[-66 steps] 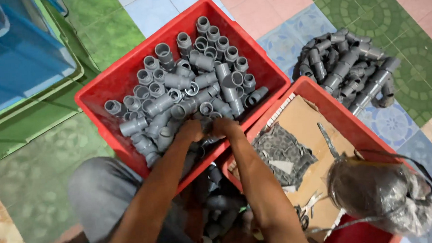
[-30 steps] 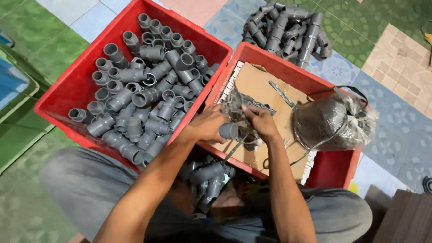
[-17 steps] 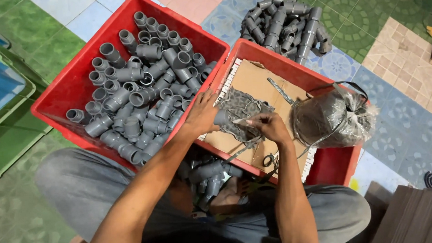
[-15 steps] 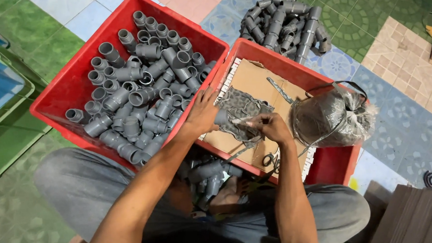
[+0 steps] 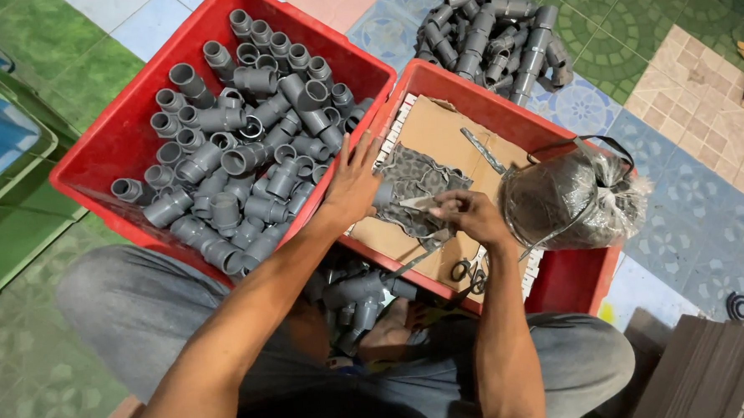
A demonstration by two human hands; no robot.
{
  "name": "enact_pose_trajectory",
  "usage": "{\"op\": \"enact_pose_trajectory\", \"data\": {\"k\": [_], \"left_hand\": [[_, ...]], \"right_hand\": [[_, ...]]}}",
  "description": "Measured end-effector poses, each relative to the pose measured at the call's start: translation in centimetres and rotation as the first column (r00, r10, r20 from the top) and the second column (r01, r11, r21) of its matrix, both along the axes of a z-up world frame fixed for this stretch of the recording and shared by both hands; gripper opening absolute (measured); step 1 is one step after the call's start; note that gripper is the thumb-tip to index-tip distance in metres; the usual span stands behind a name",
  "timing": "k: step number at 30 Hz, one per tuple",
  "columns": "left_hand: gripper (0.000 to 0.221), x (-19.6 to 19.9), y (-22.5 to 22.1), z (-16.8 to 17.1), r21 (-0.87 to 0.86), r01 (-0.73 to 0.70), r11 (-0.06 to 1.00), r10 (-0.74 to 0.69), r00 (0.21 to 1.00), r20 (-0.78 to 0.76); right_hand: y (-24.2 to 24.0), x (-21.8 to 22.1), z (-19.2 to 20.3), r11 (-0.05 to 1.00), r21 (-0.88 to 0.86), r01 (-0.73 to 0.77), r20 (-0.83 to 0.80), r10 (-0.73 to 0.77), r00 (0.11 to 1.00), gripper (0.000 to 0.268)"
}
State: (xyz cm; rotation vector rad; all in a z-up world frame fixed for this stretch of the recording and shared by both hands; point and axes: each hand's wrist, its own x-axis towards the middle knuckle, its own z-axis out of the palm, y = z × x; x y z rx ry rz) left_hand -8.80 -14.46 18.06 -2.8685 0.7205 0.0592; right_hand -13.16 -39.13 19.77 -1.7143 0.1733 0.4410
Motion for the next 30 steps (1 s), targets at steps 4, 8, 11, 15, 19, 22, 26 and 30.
{"op": "enact_pose_trajectory", "data": {"k": [4,8,11,15,19,22,26,30], "left_hand": [[0.072,-0.4,-0.9,-0.4,0.045,0.028,0.999,-0.028,1.0,0.003],[0.068,-0.7,-1.4,-0.8,0.014,0.061,0.998,-0.061,0.998,0.007],[0.058,-1.6,-1.2,0.0,-0.025,0.096,0.995,-0.094,0.994,0.052],[0.04,-1.7,-1.8,-1.1,-0.077,0.167,0.983,-0.159,0.982,0.106],[0.053,-0.4,-0.1,-0.8,-0.164,0.212,0.963,-0.206,0.977,0.051],[0.091,0.9,1.9,-2.6,-0.248,0.222,0.943,-0.218,0.975,0.046],[0.066,3.3,4.0,-7.9,-0.376,0.254,0.891,-0.263,0.964,0.027],[0.036,4.2,4.4,-11.3,-0.475,0.3,0.827,-0.298,0.951,0.081]], "right_hand": [[2.1,0.3,-1.9,0.97,-0.206,-0.125,0.162,0.16,0.974,0.033],[3.9,1.0,-3.0,0.908,-0.339,-0.246,0.168,0.316,0.934,0.042],[4.8,0.5,-2.6,0.874,-0.381,-0.301,0.046,0.343,0.938,0.069],[6.6,-0.5,0.8,0.824,-0.423,-0.377,0.009,0.42,0.908,0.087],[6.8,-0.2,-0.7,0.854,-0.418,-0.309,0.122,0.39,0.912,0.077],[5.6,0.4,-3.2,0.938,-0.184,-0.295,0.114,0.318,0.941,0.052],[3.8,-0.5,-4.3,0.983,-0.027,-0.181,0.051,0.182,0.982,0.056],[4.3,-1.5,-3.8,0.983,0.001,-0.181,0.024,0.181,0.983,0.058]]}}
